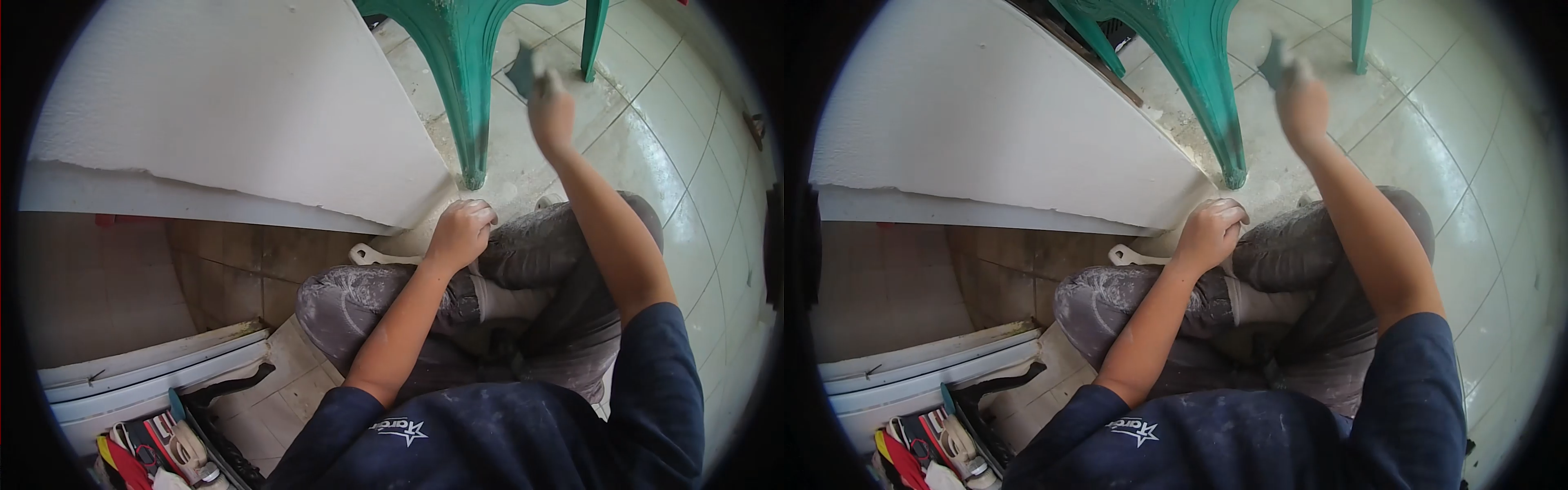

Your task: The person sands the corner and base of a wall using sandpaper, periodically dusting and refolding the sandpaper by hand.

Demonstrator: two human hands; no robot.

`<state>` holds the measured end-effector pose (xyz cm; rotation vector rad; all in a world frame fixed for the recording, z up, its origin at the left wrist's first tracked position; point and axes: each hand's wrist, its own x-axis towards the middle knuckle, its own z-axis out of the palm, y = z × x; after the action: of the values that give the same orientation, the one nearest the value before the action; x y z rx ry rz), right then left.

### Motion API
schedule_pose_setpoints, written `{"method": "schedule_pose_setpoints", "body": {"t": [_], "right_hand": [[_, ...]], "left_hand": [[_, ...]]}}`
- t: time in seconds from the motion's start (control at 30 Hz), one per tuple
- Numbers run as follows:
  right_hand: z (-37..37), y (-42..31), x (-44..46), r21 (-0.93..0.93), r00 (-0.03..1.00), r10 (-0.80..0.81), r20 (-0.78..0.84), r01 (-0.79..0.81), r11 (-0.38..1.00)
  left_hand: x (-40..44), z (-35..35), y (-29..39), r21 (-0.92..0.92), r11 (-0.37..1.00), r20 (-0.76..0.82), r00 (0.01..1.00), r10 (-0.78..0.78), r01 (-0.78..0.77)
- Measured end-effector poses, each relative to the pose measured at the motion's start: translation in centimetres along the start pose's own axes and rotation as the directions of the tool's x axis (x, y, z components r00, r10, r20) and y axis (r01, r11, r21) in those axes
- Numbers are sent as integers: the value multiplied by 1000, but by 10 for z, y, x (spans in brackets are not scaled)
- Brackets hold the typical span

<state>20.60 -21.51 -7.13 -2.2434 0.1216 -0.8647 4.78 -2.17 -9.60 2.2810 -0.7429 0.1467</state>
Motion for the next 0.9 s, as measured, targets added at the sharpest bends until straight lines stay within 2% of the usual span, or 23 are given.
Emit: {"method": "schedule_pose_setpoints", "body": {"t": [0.03, 0.07, 0.1, 0.13, 0.2, 0.23, 0.27, 0.3, 0.33, 0.37, 0.43, 0.47, 0.5, 0.53, 0.6, 0.63, 0.67, 0.7, 0.73, 0.8, 0.87, 0.9], "right_hand": [[-7, -14, -15, 28, 972, -187, 144, 185, 982], [-18, -35, -39, 81, 889, -363, 279, 355, 931], [-32, -54, -53, 248, 737, -632, 240, 583, 774], [-42, -67, -59, 399, 524, -838, 151, 743, 537], [-33, -60, -59, 314, 487, -869, 85, 815, 487], [-26, -54, -56, 266, 470, -881, 51, 844, 465], [-18, -38, -46, 53, 731, -620, 284, 634, 771], [-7, -28, -25, 130, 936, -334, 110, 320, 939], [-1, -14, 3, 129, 988, -111, -106, 124, 984], [-4, 0, 19, 8, 994, -27, -103, 28, 1000], [-18, -21, -8, 23, 945, -312, 103, 311, 950], [-27, -35, -26, 53, 874, -442, 202, 441, 896], [-37, -51, -39, 220, 693, -696, 185, 661, 717], [-43, -61, -48, 377, 454, -883, 116, 803, 462], [-33, -52, -45, 286, 502, -859, 97, 813, 507], [-26, -44, -39, 235, 527, -846, 82, 815, 531], [-18, -31, -25, 60, 730, -673, 117, 672, 738], [-12, -18, -7, -91, 889, -430, 159, 447, 890], [-10, -13, 16, 61, 956, -288, -58, 291, 955], [-4, 9, 18, -35, 919, -393, 11, 393, 919], [-20, -27, -20, 17, 687, -690, 228, 706, 708], [-26, -42, -38, 184, 544, -826, 151, 805, 564]], "left_hand": [[1, -1, 1, -6, 1000, 3, 1000, -9, 9], [2, -1, 2, -13, 1000, 8, 1000, -18, 18], [2, 0, 2, -19, 999, 12, 999, -34, 34], [2, 2, 3, 1, 999, 20, 998, -54, 54], [-5, 5, 3, 44, 994, 47, 994, -102, 100], [-2, 2, 1, 1, 999, 85, 995, -47, 47], [-4, 1, 0, -2, 999, 71, 996, -50, 50], [-4, 1, 0, -7, 999, 51, 997, -51, 51], [-2, 1, 0, -15, 999, 26, 999, -48, 48], [-1, 1, -2, -16, 1000, 3, 1000, -15, 15], [0, -1, -1, -13, 999, -2, 999, -47, 47], [2, -2, 1, -13, 998, -6, 998, -63, 62], [3, -4, 3, -10, 999, 14, 999, -51, 51], [3, -1, 2, 2, 999, 18, 999, -44, 44], [-1, 0, 1, 33, 999, 42, 999, -31, 30], [-1, 1, 0, -25, 998, 65, 996, -55, 56], [-2, -1, 0, -23, 998, 57, 997, -54, 56], [-1, -1, 0, -24, 998, 43, 998, -52, 53], [0, 0, 1, -29, 998, 27, 998, -52, 52], [0, 1, -1, -36, 997, 15, 998, -68, 68], [3, 1, -2, -48, 994, 33, 994, -100, 102], [-1, 11, -7, -28, 989, -66, 986, -150, 148]]}}
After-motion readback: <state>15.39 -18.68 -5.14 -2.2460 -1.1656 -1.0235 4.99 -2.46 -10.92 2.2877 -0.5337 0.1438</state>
